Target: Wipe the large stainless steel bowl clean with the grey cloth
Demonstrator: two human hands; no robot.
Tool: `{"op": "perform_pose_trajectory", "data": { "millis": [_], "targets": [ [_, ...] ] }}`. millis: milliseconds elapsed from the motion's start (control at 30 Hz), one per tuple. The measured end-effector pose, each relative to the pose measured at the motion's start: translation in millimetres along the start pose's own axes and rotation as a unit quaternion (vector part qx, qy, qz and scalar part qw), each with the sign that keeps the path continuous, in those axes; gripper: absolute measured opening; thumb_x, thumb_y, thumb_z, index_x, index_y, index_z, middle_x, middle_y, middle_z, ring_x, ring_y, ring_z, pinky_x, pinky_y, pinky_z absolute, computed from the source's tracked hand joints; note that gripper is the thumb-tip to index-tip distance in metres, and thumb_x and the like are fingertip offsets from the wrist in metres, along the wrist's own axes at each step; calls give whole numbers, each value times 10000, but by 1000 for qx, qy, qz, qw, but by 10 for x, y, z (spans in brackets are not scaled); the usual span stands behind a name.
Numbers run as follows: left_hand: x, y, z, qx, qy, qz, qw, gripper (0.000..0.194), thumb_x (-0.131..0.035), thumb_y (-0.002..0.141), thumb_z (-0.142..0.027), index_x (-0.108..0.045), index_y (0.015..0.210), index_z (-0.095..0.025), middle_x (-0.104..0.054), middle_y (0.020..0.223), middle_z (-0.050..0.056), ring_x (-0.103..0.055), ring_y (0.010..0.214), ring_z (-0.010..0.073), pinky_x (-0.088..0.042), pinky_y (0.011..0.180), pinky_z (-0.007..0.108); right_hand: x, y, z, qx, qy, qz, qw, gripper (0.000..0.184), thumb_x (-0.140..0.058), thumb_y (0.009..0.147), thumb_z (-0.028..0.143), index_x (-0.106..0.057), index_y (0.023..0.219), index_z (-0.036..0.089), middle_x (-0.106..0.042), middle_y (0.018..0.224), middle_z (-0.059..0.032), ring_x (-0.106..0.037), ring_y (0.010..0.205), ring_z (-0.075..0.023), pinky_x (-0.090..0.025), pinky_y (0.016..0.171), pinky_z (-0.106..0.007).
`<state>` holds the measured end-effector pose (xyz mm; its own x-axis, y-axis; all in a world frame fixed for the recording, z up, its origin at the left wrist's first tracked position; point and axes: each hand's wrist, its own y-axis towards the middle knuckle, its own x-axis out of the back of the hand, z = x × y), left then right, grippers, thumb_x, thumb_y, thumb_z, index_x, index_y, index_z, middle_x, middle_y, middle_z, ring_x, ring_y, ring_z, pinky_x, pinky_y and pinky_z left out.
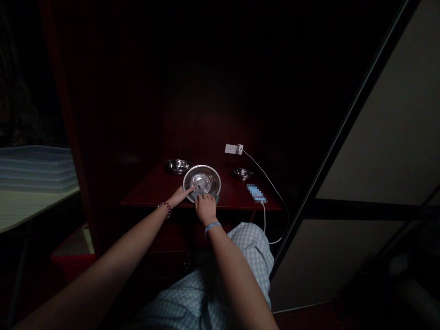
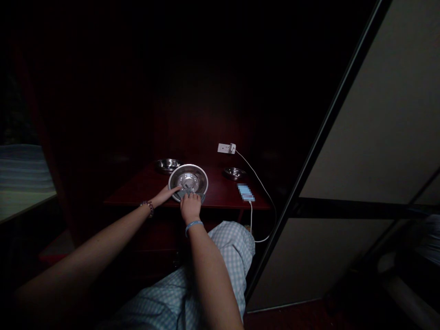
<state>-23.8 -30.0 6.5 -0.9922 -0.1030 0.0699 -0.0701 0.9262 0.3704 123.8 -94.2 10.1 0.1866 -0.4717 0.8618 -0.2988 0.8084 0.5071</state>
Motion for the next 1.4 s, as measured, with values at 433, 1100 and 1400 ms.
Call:
{"op": "perform_pose_trajectory", "data": {
  "millis": [433, 1100, 1400],
  "targets": [
    [4, -1, 1, 10, -1, -3, 1000, 579, -745, 690, -456, -676, 1133, -91, -740, 1217, 190, -669, 1199, 348, -495, 1079, 460, 50, -11, 10, -2, -2, 10, 1000, 309, -451, 1029, 278, -704, 1111, 119, -719, 1172, -172, -638, 1119, -292, -441, 999, -412],
    [-2, -36, -76, 8, -4, 2, 1000, 570, -761, 693, -461, -689, 1111, -80, -738, 1210, 202, -669, 1197, 348, -495, 1081, 467, 3, 1, -2, -2, 4, 6, 1000, 298, -451, 1027, 276, -697, 1110, 130, -714, 1172, -182, -630, 1122, -281, -430, 1006, -414],
    [3, -19, -28, 3, 10, 1, 1000, 548, -746, 706, -479, -694, 1098, -99, -757, 1177, 174, -677, 1180, 345, -516, 1056, 465, 36, 2, -13, 1, 3, 23, 1000, 309, -448, 1035, 288, -692, 1125, 122, -711, 1192, -169, -631, 1135, -279, -430, 1007, -405]
  ]
}}
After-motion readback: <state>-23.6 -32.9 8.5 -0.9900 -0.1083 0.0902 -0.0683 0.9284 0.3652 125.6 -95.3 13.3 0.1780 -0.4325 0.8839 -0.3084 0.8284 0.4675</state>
